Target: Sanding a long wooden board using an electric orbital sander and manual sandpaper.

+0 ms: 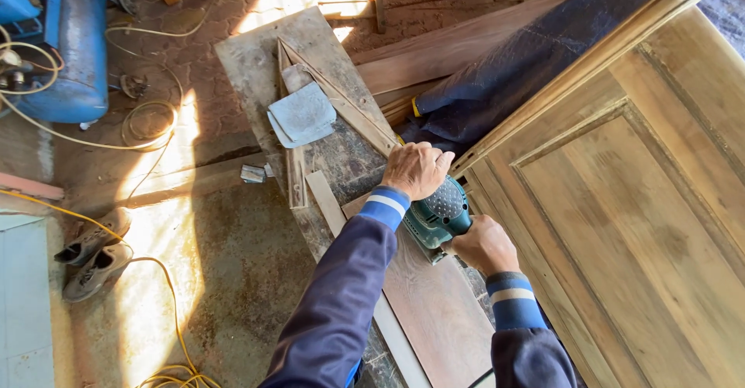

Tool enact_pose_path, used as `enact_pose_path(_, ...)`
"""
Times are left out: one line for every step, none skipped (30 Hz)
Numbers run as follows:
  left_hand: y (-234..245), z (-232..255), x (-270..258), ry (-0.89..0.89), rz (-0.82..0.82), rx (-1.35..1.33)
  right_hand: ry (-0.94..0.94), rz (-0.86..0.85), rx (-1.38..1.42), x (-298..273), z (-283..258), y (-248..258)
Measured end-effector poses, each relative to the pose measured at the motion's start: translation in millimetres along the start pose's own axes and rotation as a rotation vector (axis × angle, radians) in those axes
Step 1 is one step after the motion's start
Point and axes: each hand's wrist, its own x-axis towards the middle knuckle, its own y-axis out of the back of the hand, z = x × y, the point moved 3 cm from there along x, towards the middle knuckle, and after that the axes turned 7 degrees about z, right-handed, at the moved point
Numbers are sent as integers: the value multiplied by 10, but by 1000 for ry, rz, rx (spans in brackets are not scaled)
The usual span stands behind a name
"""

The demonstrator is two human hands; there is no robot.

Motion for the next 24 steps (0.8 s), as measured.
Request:
enact_pose_path(-6,-19,35,6,-7,0,13,15,14,27,-16,11)
enact_pose_path(-22,-26,49,4,-12,-6,5,15,13,25,-25,17)
enact_pose_path(-24,-42,59,4,-10,-11,0,10,5,20,-45,16)
enact_pose_path(-24,-53,63,3,-8,-16,-5,5,-3,9,-62,16)
enact_pose_path(-16,-73,57,1,-12,-16,-8,4,0,-4,-79,13)
enact_pose_path(-2,-86,48,-13,-1,-23,14,13,5,-20,-102,13)
enact_pose_path(17,-99,42,-28,11,-31,38,22,9,-35,-128,16)
enact_pose_path(14,-142,33,-30,9,-30,36,23,12,-53,-162,15)
enact_pose_path(21,-184,22,-45,23,-30,37,7,20,-71,-200,8)
enact_pose_path(27,-225,9,-60,37,-31,37,-9,28,-91,-237,1)
enact_pose_path(79,-258,-10,-63,34,-28,36,-9,33,-104,-280,-28)
enact_pose_path(121,-291,-29,-52,11,-31,28,-27,18,-118,-317,-62)
enact_pose_path(149,-309,-55,-44,-16,-35,15,-44,4,-142,-335,-95)
enact_pose_path(195,-356,-121,-49,-22,-35,9,-45,9,-148,-348,-175)
enact_pose_path(223,-372,-175,-47,-4,-54,4,-54,10,-163,-331,-243)
enact_pose_path(247,-377,-228,-45,14,-74,-1,-63,11,-178,-303,-304)
enact_pose_path(266,-425,-313,-63,0,-84,-23,-55,19,-234,-309,-361)
enact_pose_path(291,-476,-389,-21,56,-99,57,-17,33,-284,-326,-399)
enact_pose_path(259,-470,-439,6,98,-124,116,30,52,-344,-281,-417)
enact_pose_path(298,-612,-532,-27,69,-144,73,47,64,-424,-329,-415)
enact_pose_path(233,-672,-598,-192,61,-1,108,13,80,-516,-318,-431)
enact_pose_path(110,-694,-638,-363,67,135,144,-19,97,-580,-252,-425)
enact_pose_path(121,-625,-778,-434,8,78,43,5,124,-761,-119,-392)
enact_pose_path(153,-524,-853,-448,30,-23,124,8,147,-889,-17,-333)
